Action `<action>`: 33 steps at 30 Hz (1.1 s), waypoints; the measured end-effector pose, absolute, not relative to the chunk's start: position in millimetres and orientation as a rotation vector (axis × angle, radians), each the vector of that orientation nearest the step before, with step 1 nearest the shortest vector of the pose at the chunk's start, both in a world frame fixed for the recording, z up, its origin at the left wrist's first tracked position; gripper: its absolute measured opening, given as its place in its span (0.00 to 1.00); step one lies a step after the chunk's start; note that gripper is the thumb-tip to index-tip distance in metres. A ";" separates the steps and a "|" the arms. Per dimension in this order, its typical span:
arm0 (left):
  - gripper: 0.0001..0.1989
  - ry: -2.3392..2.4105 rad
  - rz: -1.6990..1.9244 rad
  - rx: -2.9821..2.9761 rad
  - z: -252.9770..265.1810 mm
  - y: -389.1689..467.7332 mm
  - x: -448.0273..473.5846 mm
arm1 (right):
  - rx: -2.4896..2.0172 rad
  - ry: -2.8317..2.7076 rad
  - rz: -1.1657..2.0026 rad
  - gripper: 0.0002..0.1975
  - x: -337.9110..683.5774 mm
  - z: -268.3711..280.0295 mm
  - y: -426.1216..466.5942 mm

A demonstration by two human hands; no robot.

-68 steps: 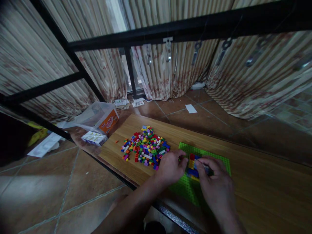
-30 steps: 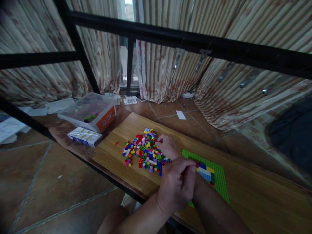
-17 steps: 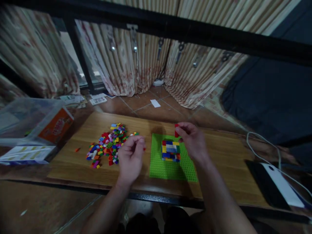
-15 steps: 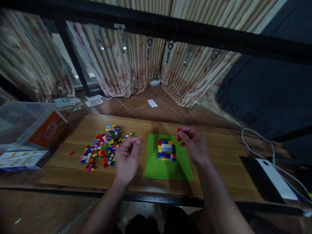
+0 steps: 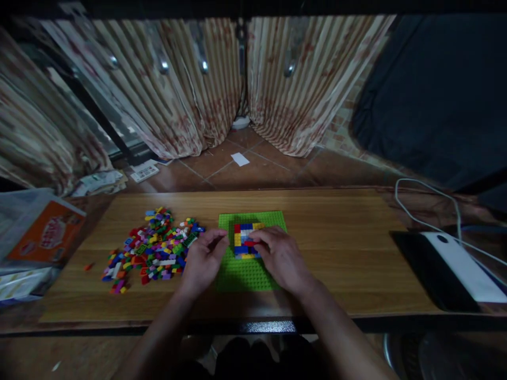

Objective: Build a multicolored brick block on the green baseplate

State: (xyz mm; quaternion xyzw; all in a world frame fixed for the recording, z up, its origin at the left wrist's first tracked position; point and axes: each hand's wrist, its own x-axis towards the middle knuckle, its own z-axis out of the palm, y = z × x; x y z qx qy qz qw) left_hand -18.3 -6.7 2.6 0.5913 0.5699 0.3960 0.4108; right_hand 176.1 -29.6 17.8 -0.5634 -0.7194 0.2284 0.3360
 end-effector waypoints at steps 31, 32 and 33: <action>0.15 1.686 0.761 1.601 9.9 -4.4 5.0 | -1.746 -1.519 0.568 0.14 197.9 11.0 -19.8; 0.15 1.678 0.760 1.594 10.2 -4.1 5.2 | -1.796 -1.484 0.616 0.16 199.0 9.1 -19.2; 0.15 1.668 0.759 1.586 10.4 -3.8 5.4 | -1.834 -1.473 0.657 0.18 199.0 6.9 -18.8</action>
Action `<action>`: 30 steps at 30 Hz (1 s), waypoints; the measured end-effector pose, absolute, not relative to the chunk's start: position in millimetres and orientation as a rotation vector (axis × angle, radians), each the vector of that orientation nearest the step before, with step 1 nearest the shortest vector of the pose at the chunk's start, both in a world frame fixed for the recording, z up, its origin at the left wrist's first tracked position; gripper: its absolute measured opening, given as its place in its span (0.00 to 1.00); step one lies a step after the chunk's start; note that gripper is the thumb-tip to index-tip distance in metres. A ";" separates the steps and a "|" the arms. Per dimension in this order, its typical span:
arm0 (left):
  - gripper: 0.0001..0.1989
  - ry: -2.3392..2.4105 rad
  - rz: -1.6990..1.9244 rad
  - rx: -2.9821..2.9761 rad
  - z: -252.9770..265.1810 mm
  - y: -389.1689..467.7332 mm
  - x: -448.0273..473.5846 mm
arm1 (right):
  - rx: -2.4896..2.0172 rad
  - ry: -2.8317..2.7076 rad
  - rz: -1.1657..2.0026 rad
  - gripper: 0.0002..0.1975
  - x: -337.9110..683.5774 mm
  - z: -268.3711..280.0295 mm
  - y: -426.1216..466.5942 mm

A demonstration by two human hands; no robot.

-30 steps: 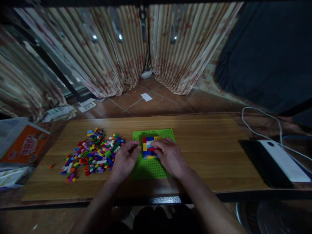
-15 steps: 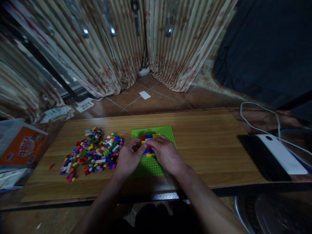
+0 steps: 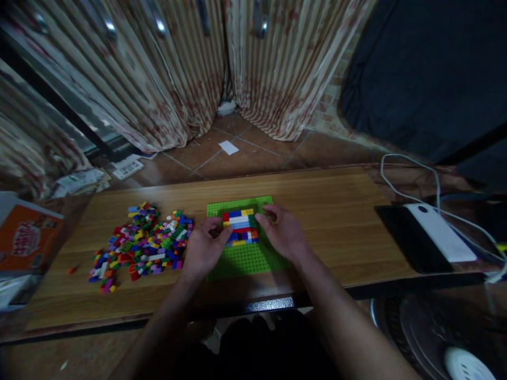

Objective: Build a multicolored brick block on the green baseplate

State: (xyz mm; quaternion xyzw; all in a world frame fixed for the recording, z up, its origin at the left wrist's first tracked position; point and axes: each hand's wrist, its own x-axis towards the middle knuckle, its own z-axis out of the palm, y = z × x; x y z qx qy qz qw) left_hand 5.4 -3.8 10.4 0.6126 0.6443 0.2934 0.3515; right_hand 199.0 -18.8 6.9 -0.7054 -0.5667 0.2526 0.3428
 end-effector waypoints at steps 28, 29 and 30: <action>0.13 1.710 0.776 1.617 8.3 -5.8 8.4 | -1.787 -1.545 0.583 0.15 185.1 -5.2 -21.1; 0.14 1.704 0.777 1.626 7.7 -6.1 7.4 | -1.777 -1.497 0.584 0.15 186.1 -0.5 -18.8; 0.14 1.695 0.775 1.640 7.1 -6.3 6.3 | -1.755 -1.423 0.575 0.14 186.4 5.8 -16.2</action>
